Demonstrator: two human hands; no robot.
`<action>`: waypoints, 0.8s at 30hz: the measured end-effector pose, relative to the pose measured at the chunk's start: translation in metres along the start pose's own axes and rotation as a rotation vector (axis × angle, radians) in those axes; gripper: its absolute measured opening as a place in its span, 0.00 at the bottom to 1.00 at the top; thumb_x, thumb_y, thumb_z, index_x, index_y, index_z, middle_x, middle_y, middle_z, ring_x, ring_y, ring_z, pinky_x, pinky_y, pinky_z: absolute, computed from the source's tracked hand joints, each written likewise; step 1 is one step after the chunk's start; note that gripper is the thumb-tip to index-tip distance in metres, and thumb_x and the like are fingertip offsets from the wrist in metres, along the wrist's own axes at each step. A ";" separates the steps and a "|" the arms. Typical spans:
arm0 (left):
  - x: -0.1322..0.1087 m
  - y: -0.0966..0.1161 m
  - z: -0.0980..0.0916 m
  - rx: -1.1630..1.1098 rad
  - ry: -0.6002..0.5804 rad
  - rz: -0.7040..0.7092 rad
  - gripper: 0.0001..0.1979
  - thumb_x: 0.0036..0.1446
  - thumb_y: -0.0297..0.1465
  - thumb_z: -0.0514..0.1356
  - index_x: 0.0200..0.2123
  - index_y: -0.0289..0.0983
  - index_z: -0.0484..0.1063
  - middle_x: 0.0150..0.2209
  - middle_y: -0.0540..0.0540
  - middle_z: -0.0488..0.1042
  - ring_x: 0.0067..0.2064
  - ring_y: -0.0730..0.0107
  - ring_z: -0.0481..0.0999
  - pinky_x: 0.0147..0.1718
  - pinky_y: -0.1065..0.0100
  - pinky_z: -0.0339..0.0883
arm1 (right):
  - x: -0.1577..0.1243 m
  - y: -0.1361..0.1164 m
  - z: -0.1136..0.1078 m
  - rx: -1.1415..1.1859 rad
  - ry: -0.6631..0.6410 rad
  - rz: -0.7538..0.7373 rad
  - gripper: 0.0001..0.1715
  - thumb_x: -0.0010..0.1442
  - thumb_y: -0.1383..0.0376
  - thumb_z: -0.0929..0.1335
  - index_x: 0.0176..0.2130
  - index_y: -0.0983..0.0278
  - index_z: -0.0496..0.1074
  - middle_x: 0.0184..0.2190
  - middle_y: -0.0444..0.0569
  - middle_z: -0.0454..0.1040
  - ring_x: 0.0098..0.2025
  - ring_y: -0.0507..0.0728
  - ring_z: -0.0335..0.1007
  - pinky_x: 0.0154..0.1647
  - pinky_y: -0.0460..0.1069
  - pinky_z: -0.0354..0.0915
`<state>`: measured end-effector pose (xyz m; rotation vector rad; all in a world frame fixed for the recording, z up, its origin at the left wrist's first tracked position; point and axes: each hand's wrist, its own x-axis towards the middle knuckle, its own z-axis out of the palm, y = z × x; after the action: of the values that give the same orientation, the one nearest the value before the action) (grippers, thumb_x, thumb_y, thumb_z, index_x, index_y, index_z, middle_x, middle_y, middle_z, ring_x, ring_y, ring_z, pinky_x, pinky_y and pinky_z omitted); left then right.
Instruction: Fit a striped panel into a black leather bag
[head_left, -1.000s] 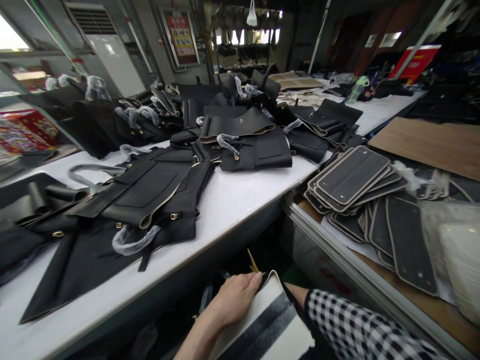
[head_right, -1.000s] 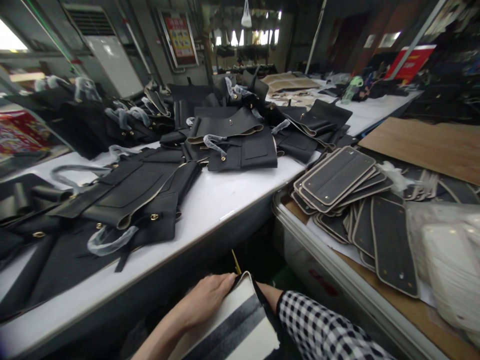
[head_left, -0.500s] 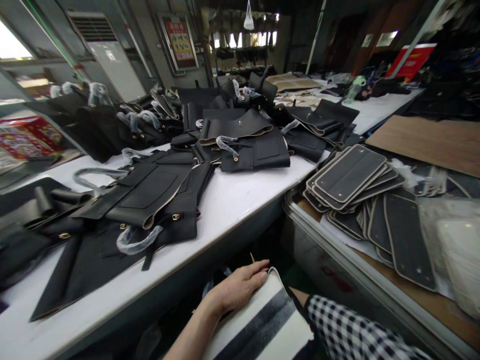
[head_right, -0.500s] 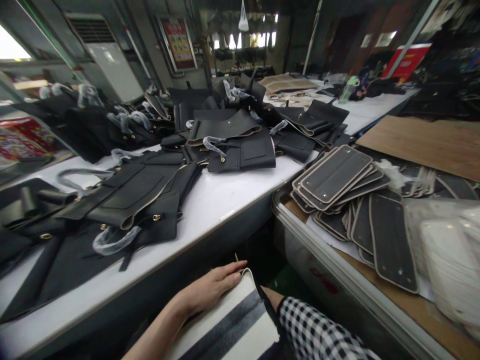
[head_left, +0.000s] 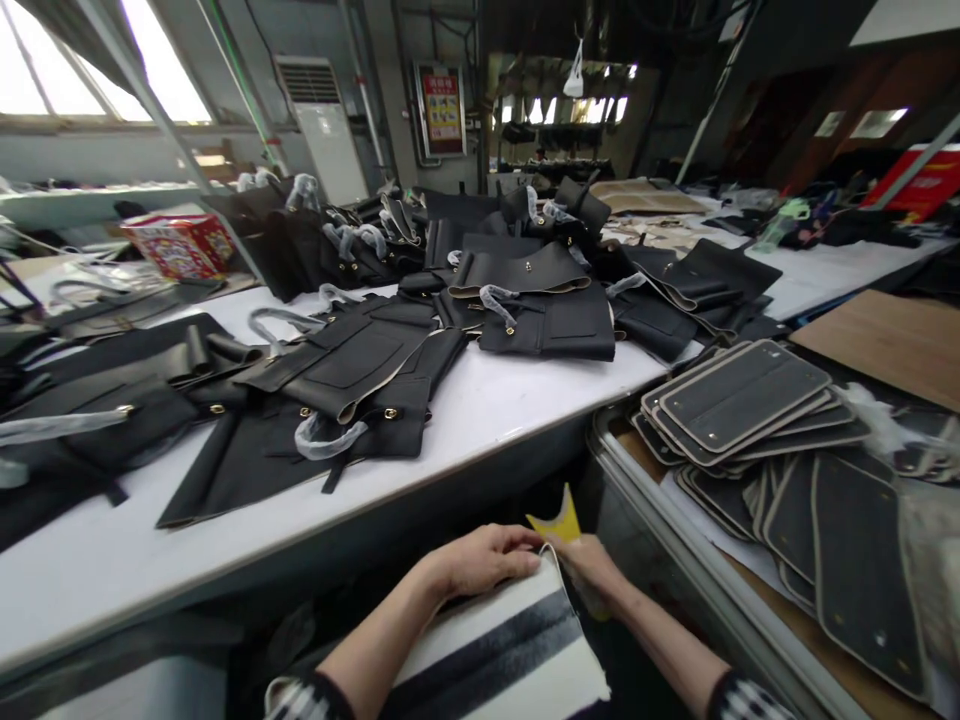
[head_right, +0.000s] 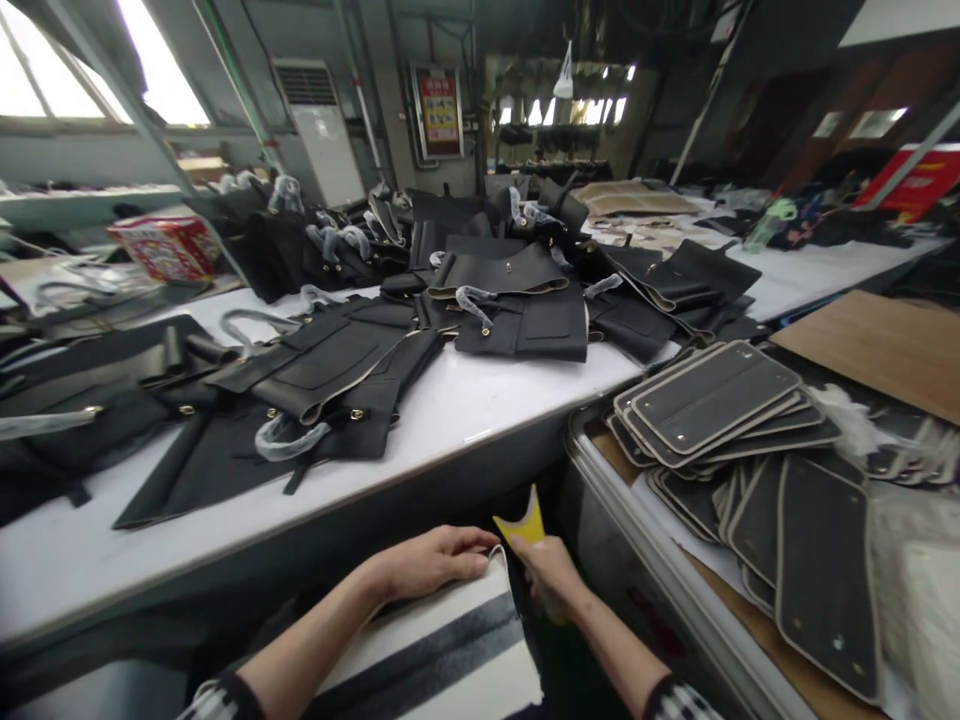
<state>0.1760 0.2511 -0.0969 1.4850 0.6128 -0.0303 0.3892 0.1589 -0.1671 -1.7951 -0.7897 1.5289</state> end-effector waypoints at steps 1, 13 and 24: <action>0.001 -0.001 0.000 -0.015 0.006 -0.007 0.33 0.55 0.49 0.62 0.58 0.36 0.67 0.47 0.43 0.76 0.47 0.59 0.74 0.47 0.62 0.65 | -0.003 -0.002 -0.014 -0.021 -0.032 0.018 0.30 0.59 0.42 0.66 0.36 0.67 0.69 0.18 0.39 0.65 0.16 0.48 0.59 0.15 0.43 0.58; 0.011 -0.002 0.005 -0.076 0.113 -0.124 0.52 0.44 0.47 0.70 0.66 0.33 0.51 0.51 0.34 0.74 0.45 0.55 0.76 0.41 0.62 0.68 | -0.013 -0.082 -0.046 -0.800 -0.226 -0.420 0.28 0.62 0.44 0.61 0.34 0.65 0.70 0.28 0.47 0.70 0.27 0.53 0.63 0.28 0.47 0.53; 0.013 -0.003 0.007 -0.290 0.120 -0.109 0.60 0.41 0.39 0.73 0.68 0.29 0.40 0.39 0.43 0.80 0.43 0.58 0.77 0.51 0.58 0.64 | 0.014 -0.111 -0.035 -1.142 -0.254 -0.861 0.20 0.66 0.58 0.61 0.25 0.63 0.66 0.24 0.42 0.69 0.27 0.51 0.59 0.30 0.49 0.45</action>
<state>0.1888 0.2485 -0.1049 1.1776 0.7614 0.0614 0.4220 0.2347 -0.0840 -1.4766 -2.5006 0.6916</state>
